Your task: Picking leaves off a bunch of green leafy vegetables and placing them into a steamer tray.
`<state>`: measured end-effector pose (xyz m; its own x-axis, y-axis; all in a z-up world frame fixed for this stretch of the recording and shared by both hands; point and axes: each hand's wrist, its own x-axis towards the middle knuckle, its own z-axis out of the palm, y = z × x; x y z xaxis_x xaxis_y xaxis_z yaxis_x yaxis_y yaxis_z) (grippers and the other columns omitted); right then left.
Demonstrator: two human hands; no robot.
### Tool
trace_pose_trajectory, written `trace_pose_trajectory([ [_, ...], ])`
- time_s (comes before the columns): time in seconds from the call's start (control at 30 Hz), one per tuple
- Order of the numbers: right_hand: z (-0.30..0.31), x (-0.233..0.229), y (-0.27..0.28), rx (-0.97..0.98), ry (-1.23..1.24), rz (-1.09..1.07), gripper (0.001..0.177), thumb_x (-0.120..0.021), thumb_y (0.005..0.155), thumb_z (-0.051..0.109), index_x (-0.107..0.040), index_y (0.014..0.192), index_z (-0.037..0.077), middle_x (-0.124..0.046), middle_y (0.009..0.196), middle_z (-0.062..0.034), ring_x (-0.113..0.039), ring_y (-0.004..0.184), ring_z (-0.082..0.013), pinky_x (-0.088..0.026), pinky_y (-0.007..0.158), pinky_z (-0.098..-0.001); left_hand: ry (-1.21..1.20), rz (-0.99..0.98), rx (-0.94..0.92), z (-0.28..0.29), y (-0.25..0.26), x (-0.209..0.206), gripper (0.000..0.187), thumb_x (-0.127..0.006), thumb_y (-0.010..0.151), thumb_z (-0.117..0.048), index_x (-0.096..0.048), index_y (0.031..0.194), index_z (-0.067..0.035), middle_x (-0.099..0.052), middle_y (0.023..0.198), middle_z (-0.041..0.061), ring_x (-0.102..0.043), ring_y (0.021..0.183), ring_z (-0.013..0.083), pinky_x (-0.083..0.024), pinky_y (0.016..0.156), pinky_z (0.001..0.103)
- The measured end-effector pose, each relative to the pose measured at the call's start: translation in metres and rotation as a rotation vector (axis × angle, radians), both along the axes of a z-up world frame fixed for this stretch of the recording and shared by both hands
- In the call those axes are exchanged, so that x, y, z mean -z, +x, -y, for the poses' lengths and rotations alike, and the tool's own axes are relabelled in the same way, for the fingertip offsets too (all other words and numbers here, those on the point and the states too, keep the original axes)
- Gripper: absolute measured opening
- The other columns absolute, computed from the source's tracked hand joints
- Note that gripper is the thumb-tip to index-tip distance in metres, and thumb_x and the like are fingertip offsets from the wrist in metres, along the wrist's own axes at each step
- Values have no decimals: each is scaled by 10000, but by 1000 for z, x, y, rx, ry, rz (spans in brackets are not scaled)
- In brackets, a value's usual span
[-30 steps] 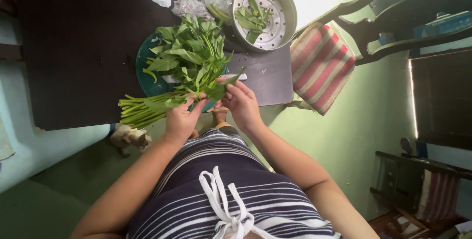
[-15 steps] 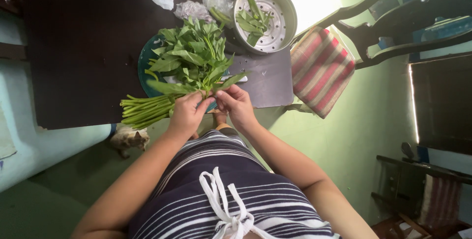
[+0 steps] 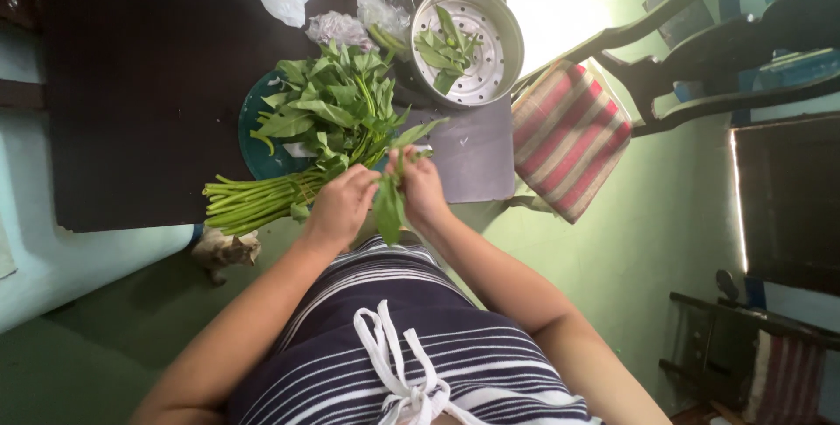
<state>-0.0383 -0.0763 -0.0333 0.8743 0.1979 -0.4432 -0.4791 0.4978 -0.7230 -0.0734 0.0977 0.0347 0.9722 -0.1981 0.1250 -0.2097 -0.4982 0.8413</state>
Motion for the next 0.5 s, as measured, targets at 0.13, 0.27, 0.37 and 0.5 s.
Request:
trace_pose_trajectory([
  [0.13, 43, -18, 65, 101, -260, 5, 152, -604, 975, 224, -576, 990, 75, -731, 880, -72, -578, 488, -135, -431, 437, -259, -288, -94, -79, 9, 12, -1, 195, -534, 1065, -159, -661, 1079, -12, -705, 863, 126, -676, 685, 228, -546, 636, 359],
  [0.27, 110, 30, 140, 169, -400, 85, 321, -637, 1029, 263, -637, 1138, -39, -720, 917, -124, -612, 540, -159, -473, 486, -295, -312, -289, -224, 18, 20, -10, 201, -484, 1069, -179, -579, 1091, -3, -609, 681, 110, -598, 595, 176, -478, 580, 317],
  [0.37, 128, 29, 173, 125, -446, -20, 423, -591, 1007, 368, -635, 1191, -9, -746, 927, -144, -622, 532, -177, -484, 492, -301, -386, -157, -252, 24, 23, 1, 207, -482, 1093, -163, -586, 1043, 9, -618, 782, 93, -600, 669, 153, -496, 645, 283],
  [0.5, 108, 2, 160, -202, -551, 33, 451, -608, 951, 450, -694, 1159, 60, -752, 920, -105, -633, 570, -182, -543, 548, -307, -568, -214, -214, 22, 26, 7, 233, -467, 1092, -133, -665, 1090, -11, -617, 834, 44, -576, 787, 111, -497, 749, 250],
])
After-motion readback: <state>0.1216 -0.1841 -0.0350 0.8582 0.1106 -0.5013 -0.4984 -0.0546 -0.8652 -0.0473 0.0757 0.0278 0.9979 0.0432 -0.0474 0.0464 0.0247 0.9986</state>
